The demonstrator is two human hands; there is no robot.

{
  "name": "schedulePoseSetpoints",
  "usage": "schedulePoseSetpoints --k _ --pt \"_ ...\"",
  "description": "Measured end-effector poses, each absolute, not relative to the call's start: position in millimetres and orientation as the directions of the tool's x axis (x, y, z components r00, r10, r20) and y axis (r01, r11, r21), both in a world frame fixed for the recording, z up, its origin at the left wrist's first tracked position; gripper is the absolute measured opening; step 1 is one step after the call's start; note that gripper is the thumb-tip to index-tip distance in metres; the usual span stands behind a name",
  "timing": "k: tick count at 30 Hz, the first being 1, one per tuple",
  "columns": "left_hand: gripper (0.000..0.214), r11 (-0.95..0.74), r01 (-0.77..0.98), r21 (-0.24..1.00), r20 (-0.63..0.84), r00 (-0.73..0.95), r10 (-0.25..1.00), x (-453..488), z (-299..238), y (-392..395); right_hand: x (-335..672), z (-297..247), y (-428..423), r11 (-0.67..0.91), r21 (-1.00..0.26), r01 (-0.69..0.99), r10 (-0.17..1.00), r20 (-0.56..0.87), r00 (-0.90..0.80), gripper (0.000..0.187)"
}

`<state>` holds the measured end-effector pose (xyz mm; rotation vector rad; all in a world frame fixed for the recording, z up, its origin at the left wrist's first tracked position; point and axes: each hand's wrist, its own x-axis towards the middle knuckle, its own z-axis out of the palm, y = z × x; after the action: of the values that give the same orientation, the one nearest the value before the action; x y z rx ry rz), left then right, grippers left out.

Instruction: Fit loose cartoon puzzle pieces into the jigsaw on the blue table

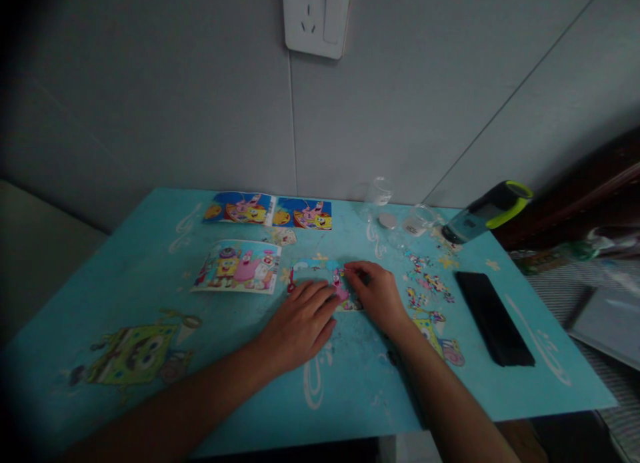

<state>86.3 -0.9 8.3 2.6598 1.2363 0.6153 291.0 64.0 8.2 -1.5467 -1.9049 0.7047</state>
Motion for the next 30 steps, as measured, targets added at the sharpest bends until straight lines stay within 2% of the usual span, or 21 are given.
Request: schedulePoseSetpoints --k 4,12,19,25,28,30 --pt "0.035 -0.644 0.700 0.309 0.298 0.571 0.765 86.0 8.9 -0.9 290.1 9.9 62.8 0.142 -0.754 0.641 0.986 0.054 -0.155 0.034" --pt "0.037 -0.647 0.693 0.318 0.309 0.569 0.762 84.7 3.9 -1.4 285.3 16.0 59.0 0.118 -0.786 0.606 0.988 0.033 -0.149 0.029" --pt "0.035 -0.666 0.675 0.316 0.328 0.581 0.745 82.0 0.4 1.0 307.7 18.7 63.5 0.170 -0.687 0.706 0.985 0.131 -0.111 0.021" --pt "0.038 -0.696 0.664 0.273 0.377 0.591 0.713 80.9 -6.3 2.4 325.8 19.8 65.9 0.147 -0.612 0.777 0.989 0.120 -0.092 0.016" --pt "0.038 -0.695 0.671 0.258 0.375 0.594 0.712 79.7 -7.8 2.2 341.1 24.6 68.3 0.101 -0.573 0.813 0.992 0.115 -0.043 0.014" --pt "0.039 -0.698 0.671 0.251 0.368 0.601 0.710 78.8 -8.5 2.2 360.9 28.3 69.4 0.020 -0.538 0.843 0.992 0.117 0.051 0.017"
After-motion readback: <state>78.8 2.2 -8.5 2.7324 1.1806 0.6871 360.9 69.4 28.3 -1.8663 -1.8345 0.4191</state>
